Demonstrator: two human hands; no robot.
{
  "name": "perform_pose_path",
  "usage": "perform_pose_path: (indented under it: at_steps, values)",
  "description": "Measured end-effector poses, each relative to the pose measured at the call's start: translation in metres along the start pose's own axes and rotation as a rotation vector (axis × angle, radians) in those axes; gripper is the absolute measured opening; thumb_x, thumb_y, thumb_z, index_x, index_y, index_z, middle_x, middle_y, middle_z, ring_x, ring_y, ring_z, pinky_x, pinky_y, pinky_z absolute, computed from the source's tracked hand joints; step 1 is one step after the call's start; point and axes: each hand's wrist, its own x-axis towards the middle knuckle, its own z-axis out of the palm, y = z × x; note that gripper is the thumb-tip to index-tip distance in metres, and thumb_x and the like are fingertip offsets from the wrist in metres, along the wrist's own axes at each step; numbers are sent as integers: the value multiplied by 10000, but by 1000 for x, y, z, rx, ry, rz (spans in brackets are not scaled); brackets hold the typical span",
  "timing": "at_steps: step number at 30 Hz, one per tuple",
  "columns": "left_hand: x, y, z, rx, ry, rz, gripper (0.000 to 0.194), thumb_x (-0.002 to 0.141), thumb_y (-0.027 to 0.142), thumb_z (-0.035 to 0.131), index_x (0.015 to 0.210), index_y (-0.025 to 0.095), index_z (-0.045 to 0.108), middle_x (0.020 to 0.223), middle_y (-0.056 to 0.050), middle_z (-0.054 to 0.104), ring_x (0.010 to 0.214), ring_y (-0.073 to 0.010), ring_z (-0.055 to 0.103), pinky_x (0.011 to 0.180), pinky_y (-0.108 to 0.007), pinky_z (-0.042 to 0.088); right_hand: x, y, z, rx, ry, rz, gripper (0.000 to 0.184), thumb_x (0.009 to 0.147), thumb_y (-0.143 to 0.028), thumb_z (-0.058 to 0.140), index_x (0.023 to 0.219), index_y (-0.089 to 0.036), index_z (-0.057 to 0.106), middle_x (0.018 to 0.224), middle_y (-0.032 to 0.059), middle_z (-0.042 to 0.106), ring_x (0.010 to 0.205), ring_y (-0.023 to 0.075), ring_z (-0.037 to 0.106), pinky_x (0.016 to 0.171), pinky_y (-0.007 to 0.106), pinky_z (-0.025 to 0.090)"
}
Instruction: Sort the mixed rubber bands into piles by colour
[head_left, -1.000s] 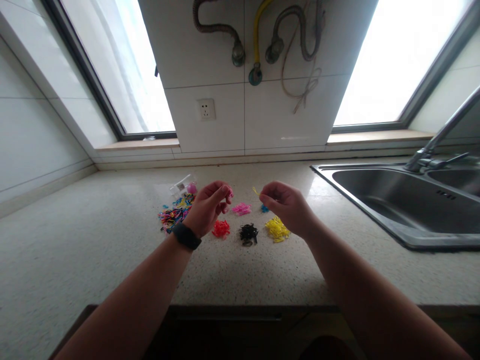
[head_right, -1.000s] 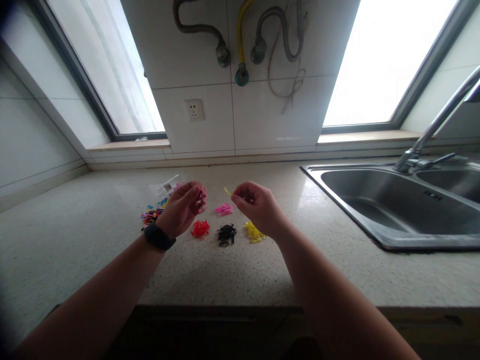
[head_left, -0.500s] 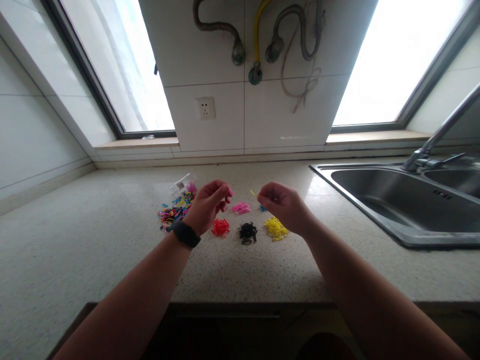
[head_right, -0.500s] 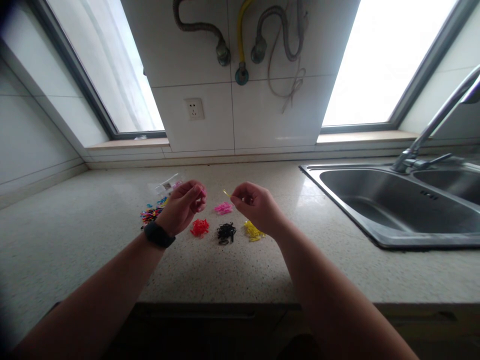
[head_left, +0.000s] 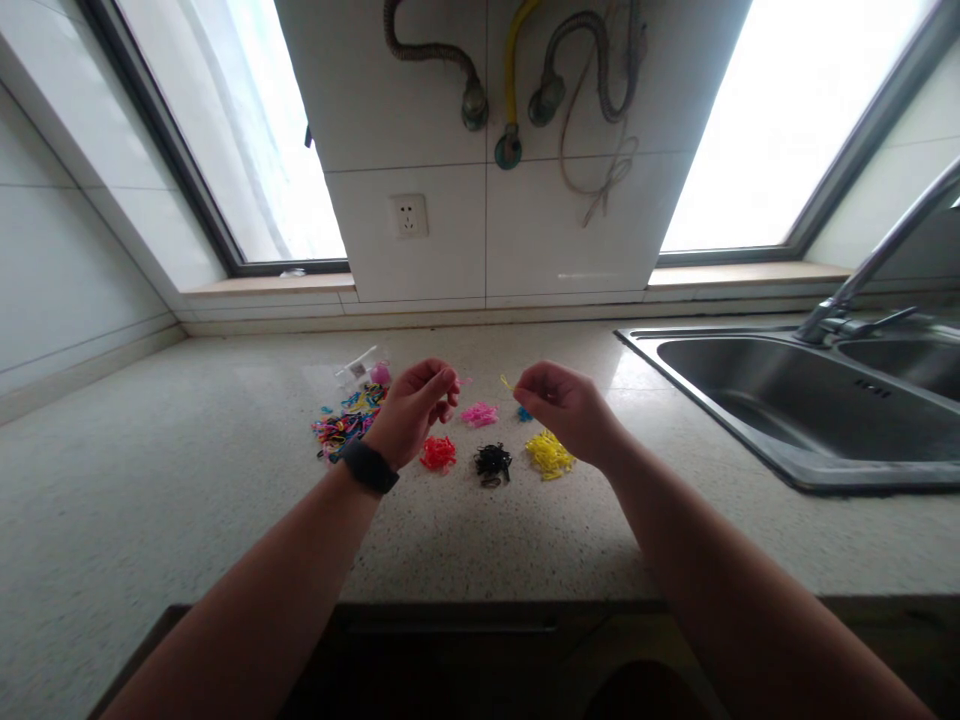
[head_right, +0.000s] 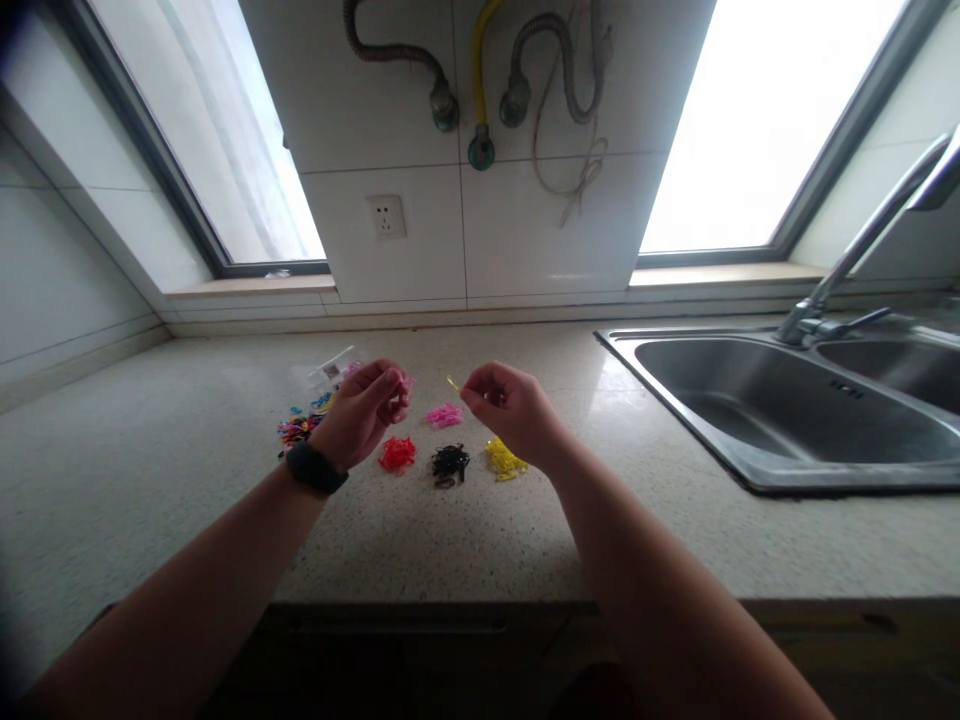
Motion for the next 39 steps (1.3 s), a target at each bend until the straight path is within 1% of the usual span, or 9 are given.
perform_pose_path:
  at_steps: [16, 22, 31, 35, 39]
  values:
    - [1, 0, -1, 10, 0, -10, 244, 808, 356, 755, 794, 157, 614, 723, 14, 575, 608, -70, 505, 483, -166, 384, 1, 2, -2, -15, 13, -9, 104, 838, -276, 664, 825, -183, 620, 681, -15, 562, 570, 91, 426, 509, 270, 341]
    - [1, 0, -1, 30, -17, -3, 235, 806, 342, 756, 793, 159, 609, 731, 10, 578, 594, -68, 495, 474, -167, 381, 2, 2, -3, -17, 16, -9, 95, 836, -272, 663, 826, -187, 620, 686, -13, 568, 571, 94, 426, 511, 278, 341]
    - [0, 1, 0, 52, -3, -6, 238, 789, 346, 769, 799, 163, 617, 726, 14, 589, 581, -68, 493, 481, -170, 390, 1, -1, -4, -14, 27, -12, 86, 833, -263, 664, 820, -191, 617, 687, -14, 571, 571, 95, 432, 505, 280, 346]
    - [1, 1, 0, 79, -19, 6, 211, 809, 331, 750, 810, 161, 626, 742, 11, 594, 588, -66, 488, 488, -169, 391, 1, -1, -6, -16, 30, -21, 78, 836, -262, 662, 825, -198, 618, 684, -17, 571, 573, 97, 433, 507, 280, 346]
    - [2, -2, -2, 148, -13, 5, 223, 813, 360, 739, 836, 166, 632, 722, 11, 588, 577, -73, 485, 488, -179, 387, 1, -2, -6, -18, 23, -21, 83, 845, -270, 662, 835, -200, 618, 691, -15, 570, 578, 100, 433, 510, 283, 345]
